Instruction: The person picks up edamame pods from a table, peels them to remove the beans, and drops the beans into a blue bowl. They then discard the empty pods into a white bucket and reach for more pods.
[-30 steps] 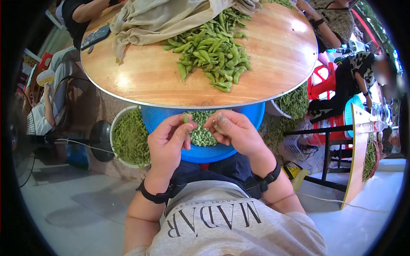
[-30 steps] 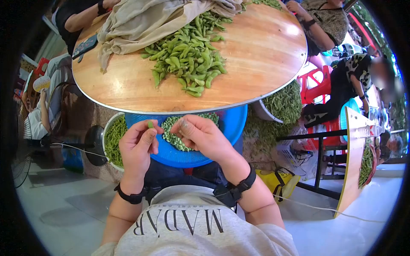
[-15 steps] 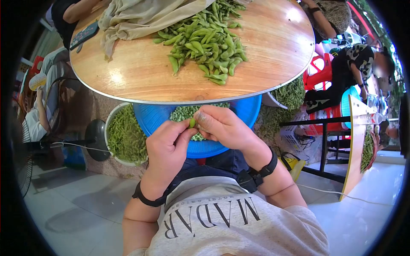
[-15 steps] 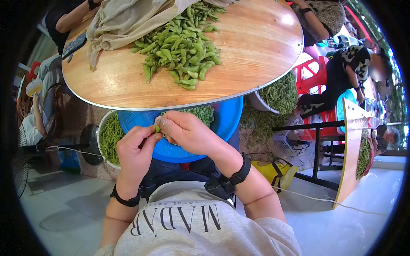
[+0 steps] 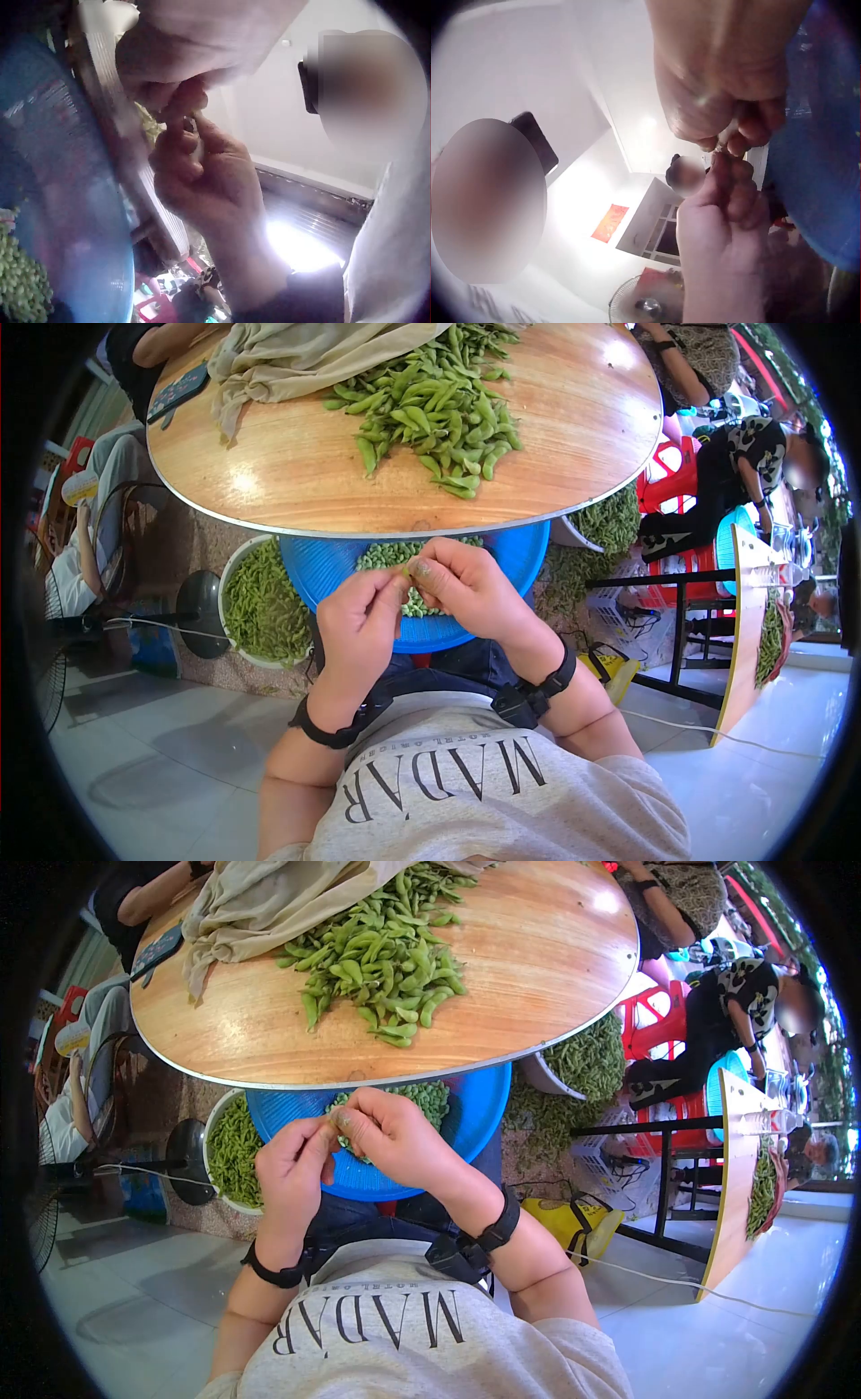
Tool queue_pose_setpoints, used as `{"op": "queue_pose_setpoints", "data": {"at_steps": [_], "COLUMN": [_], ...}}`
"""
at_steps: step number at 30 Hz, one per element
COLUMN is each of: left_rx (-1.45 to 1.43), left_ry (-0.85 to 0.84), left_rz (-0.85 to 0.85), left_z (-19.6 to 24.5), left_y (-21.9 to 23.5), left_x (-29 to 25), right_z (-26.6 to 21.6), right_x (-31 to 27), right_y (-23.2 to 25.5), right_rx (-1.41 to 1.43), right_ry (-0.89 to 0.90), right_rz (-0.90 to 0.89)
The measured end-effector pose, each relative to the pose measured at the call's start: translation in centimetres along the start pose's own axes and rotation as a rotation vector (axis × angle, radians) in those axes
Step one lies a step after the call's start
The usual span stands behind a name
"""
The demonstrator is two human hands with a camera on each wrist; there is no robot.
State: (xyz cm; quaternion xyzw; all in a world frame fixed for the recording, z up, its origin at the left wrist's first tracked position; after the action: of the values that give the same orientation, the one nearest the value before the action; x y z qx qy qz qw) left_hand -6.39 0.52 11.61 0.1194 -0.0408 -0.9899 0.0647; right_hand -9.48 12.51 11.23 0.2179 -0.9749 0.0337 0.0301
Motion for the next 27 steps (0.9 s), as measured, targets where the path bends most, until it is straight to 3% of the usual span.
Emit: {"op": "queue_pose_setpoints", "data": {"at_steps": [5, 7, 10, 17, 19, 25, 27], "left_rx": [-0.494, -0.619, -0.659, -0.170, -0.156, -0.630, -0.656], "left_ry": [0.411, 0.527, 0.585, 0.358, 0.327, 0.656, 0.677], "left_rz": [-0.189, -0.278, -0.405, -0.280, -0.284, -0.385, -0.402], "left_z": [-3.7, -4.7, -5.2, -3.9, -4.1, -6.3, -6.7], "left_y": [-1.1, -1.4, -1.7, -1.8, -1.6, -2.3, -2.5], "left_x": [1.1, 1.4, 1.4, 0.6, 0.7, 0.7, 0.8], "right_z": [-0.3, -0.3, 0.9, 3.1, 3.0, 1.2, 0.8], "right_x": [-0.8, -1.0, -1.7, -2.3, -2.3, -2.3, -2.3], "right_y": [-0.1, -0.1, 0.4, 1.6, 1.5, 1.3, 1.1], "right_rx": [-0.314, -0.303, -0.274, -0.059, -0.062, -0.287, -0.337], "right_ry": [0.183, 0.225, 0.225, -0.092, -0.031, 0.208, 0.284], "right_rz": [0.025, -0.006, -0.052, 0.018, 0.019, -0.026, -0.045]}}
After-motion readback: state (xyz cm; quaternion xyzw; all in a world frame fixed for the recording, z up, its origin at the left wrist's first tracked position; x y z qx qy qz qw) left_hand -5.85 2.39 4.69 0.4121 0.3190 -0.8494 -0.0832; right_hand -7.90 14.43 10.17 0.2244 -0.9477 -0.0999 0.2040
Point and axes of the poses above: each hand's wrist, its own x-axis towards the middle knuckle, its own y-axis out of the back of the hand, z = x × y, the point moved 7 cm from there along x, towards the middle knuckle, and after that the axes turned 13 degrees about y, right-handed, at the moved point
